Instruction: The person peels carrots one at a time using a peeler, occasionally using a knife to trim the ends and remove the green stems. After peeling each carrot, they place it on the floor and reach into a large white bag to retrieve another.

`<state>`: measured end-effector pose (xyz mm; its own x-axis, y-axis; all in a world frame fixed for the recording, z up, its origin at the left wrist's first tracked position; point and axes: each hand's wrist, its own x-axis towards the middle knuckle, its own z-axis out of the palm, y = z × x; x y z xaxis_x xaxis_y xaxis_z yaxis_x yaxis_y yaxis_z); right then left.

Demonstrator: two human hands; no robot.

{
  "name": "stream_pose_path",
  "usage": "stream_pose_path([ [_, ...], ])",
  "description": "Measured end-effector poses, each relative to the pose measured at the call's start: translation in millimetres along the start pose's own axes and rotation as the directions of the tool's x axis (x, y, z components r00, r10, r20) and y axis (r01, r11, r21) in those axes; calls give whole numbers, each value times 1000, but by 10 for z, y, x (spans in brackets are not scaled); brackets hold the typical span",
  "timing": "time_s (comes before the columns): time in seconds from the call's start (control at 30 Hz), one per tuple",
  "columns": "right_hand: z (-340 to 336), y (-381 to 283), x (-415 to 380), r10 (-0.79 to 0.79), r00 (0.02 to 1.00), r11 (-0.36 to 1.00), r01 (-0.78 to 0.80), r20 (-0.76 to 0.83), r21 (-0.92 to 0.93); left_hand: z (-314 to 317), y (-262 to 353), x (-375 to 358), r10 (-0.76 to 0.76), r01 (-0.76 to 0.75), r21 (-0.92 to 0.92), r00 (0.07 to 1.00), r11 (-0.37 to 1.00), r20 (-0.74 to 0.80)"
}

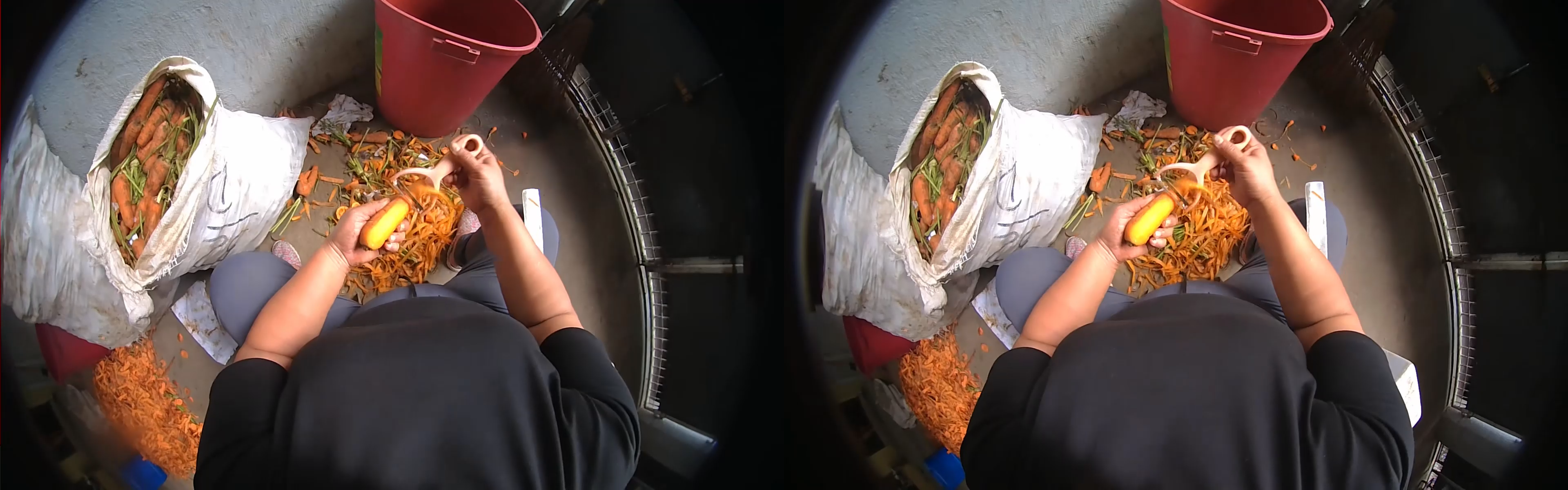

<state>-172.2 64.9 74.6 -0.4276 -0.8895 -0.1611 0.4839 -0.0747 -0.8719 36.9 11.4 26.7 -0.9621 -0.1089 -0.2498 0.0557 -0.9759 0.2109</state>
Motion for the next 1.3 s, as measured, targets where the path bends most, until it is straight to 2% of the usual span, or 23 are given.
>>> stream_pose_path([
  [0.07,-276,117,199,13,989,999,-19,-150,-35,47,21,-19,7,-9,35,998,999,54],
  [0.13,-548,120,359,-176,964,958,120,-201,-259,33,9,-22,-10,8,47,999,999,34],
  [0.17,-645,96,395,-156,957,981,120,-246,-153,87,5,-38,-6,5,53,999,999,34],
  [0.2,-648,64,369,-120,970,993,114,-213,-40,117,6,-36,-4,2,57,999,998,34],
  [0.27,-203,-50,113,-132,979,990,122,-153,-77,10,26,8,-23,23,-8,999,1000,39],
  [0.33,237,-24,-201,-88,995,996,88,47,6,-88,-1,41,15,-15,13,1000,1000,3],
  [0.4,330,147,-314,-5,964,993,37,267,-115,-123,-19,71,120,-110,134,991,985,-66],
  [0.43,291,180,-270,16,972,988,20,233,-151,-92,-3,96,28,-28,-24,1000,999,-1],
  [0.47,240,184,-196,37,980,982,1,198,-187,-194,-44,67,108,-107,52,994,993,-11],
  [0.53,-19,131,64,-17,1000,996,17,8,-92,-170,-14,77,-52,57,-77,997,995,62],
  [0.6,-285,-17,305,-157,972,967,114,-177,-230,-82,-29,41,-46,46,-9,998,999,-39],
  [0.63,-285,-35,301,-132,980,977,103,-150,-187,-53,-21,38,-37,40,27,995,999,-87],
  [0.73,83,-63,-6,-68,997,989,63,-33,-137,-239,1,79,-64,65,-60,998,996,8],
  [0.77,323,-9,-207,-36,996,989,48,81,-141,-117,-19,15,29,-31,-18,994,999,-103],
  [0.87,342,265,-251,90,968,980,-44,234,-192,-51,34,56,49,-50,195,999,979,13],
  [0.9,228,238,-154,133,966,988,-111,223,-111,-151,-12,55,51,-47,176,999,983,-17],
  [0.93,114,245,-11,39,993,997,-31,109,-74,-119,-28,48,-32,32,15,999,999,-29],
  [0.97,-57,212,141,-29,996,992,19,-83,-124,-101,-27,54,-70,70,0,996,998,-51],
  [1.07,-527,90,415,-162,952,963,96,-258,-251,-52,-34,36,-90,88,-19,993,996,-77],
  [1.2,174,36,-79,-122,990,981,130,65,-141,-146,-6,95,-86,70,-107,985,992,-152],
  [1.23,322,58,-225,-51,978,988,79,203,-131,27,-9,42,95,-82,71,974,994,-204],
  [1.27,415,116,-307,-23,958,989,64,286,-135,-174,-10,83,110,-99,123,990,988,-92],
  [1.3,445,165,-321,18,949,989,29,315,-145,-158,0,106,64,-62,27,993,998,-95],
])
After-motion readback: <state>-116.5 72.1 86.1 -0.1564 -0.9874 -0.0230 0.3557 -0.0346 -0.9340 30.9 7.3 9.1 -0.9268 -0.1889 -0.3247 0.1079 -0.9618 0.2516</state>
